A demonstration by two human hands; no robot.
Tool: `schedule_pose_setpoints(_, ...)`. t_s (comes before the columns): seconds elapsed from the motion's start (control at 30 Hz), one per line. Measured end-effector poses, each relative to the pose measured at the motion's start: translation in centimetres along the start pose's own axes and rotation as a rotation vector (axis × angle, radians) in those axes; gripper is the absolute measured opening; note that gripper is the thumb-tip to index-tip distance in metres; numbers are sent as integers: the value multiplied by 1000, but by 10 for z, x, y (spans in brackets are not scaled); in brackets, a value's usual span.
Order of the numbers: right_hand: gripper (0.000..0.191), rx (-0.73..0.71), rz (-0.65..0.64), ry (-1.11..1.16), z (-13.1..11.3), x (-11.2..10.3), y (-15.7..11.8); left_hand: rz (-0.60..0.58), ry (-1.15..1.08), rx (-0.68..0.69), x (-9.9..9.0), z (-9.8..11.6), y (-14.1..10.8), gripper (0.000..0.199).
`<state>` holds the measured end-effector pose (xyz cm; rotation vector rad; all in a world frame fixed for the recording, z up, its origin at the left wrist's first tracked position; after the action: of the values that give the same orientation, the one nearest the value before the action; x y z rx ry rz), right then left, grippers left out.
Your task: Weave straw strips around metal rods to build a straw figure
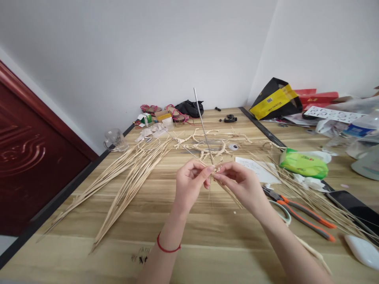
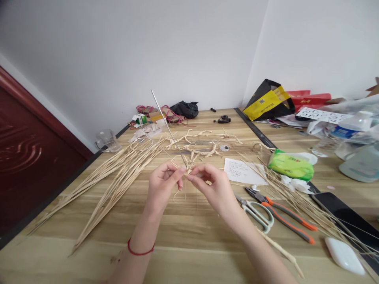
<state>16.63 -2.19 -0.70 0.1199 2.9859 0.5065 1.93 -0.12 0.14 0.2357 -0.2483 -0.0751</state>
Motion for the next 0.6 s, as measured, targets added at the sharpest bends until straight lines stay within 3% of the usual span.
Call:
schedule_pose_setpoints(0.4, 14, -9, -75, -24, 1, -5, 1, -105, 86, 97, -5, 5, 3, 11)
schedule_pose_setpoints(0.6, 11, 15, -101, 11, -4, -5, 2, -109, 54, 65, -4, 6, 3, 12)
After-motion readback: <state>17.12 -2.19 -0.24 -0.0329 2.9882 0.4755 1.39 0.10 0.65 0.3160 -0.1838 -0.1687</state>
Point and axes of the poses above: each hand's wrist, its own y-axis towards the middle knuckle, its own x-axis out of the palm, z = x × y, the point moved 1 cm from there along y, towards the middle knuckle, and after that the axes turned 5 degrees about z, right-handed, at the moved point
